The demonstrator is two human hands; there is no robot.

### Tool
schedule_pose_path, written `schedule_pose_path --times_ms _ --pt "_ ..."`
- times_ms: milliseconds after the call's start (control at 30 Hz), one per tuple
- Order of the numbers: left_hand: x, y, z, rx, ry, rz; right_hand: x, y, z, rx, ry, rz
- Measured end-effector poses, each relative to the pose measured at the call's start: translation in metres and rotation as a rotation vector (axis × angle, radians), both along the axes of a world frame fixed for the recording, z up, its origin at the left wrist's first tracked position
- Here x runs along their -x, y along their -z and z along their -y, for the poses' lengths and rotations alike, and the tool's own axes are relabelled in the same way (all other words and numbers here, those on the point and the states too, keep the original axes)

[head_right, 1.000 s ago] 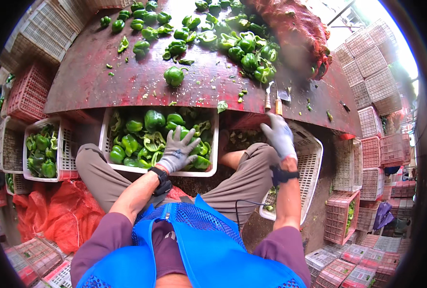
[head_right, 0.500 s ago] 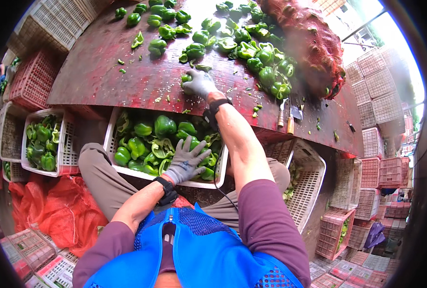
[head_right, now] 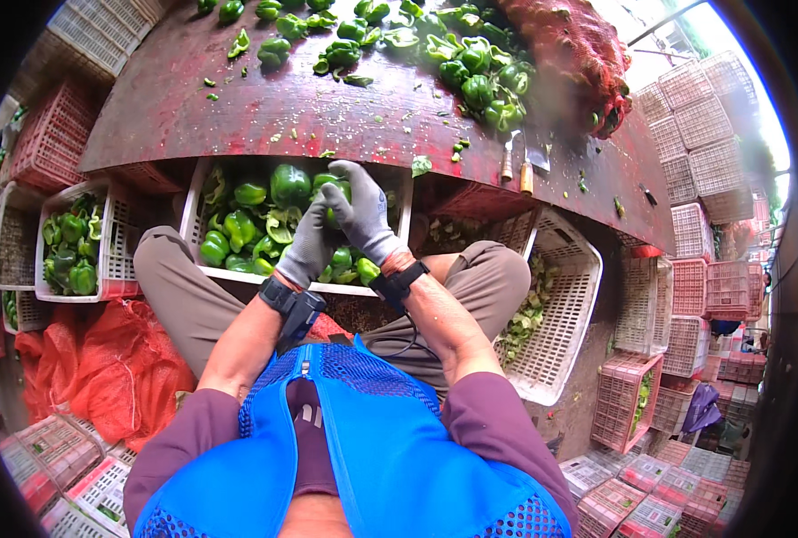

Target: Sorting and cutting green bell peppers at an agricultural processing facility.

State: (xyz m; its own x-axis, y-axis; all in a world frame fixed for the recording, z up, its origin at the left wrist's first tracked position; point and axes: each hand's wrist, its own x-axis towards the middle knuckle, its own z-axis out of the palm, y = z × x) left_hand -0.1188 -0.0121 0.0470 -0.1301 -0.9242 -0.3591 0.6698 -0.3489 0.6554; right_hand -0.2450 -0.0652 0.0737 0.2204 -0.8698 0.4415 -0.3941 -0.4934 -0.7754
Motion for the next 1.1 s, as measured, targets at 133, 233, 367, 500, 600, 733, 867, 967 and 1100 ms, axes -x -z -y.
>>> schedule_pose_path --times_ms 133,233,367,500,600,733,867,967,1100 --pt "0.014 -0.005 -0.013 0.065 -0.046 0.107 0.003 -0.008 -0.019 -0.183 0.101 0.129" --pt "0.009 0.02 -0.018 0.064 -0.102 0.169 -0.013 0.002 -0.027 -0.172 0.196 0.211" --pt "0.023 0.039 -0.013 0.032 -0.165 0.183 -0.011 0.031 -0.022 -0.245 0.265 0.235" --pt "-0.004 0.077 -0.018 -0.078 -0.045 -0.084 -0.024 0.024 -0.036 -0.363 0.202 -0.03" --pt "0.018 0.063 -0.035 -0.138 0.243 -0.268 0.037 0.035 -0.05 -0.31 0.049 -0.039" --pt "0.071 0.086 0.004 -0.129 0.598 -0.074 0.098 0.052 -0.065 -0.338 0.319 -0.034" --pt "0.165 0.081 0.034 0.09 0.496 1.068 0.156 0.107 -0.037 -0.322 0.734 -0.023" --pt "0.174 0.111 0.029 -0.008 0.425 1.142 0.165 0.148 -0.032 -0.435 0.698 -0.164" --pt "0.167 0.158 0.05 0.12 0.349 1.199 0.153 0.186 0.0 -0.582 0.722 -0.094"
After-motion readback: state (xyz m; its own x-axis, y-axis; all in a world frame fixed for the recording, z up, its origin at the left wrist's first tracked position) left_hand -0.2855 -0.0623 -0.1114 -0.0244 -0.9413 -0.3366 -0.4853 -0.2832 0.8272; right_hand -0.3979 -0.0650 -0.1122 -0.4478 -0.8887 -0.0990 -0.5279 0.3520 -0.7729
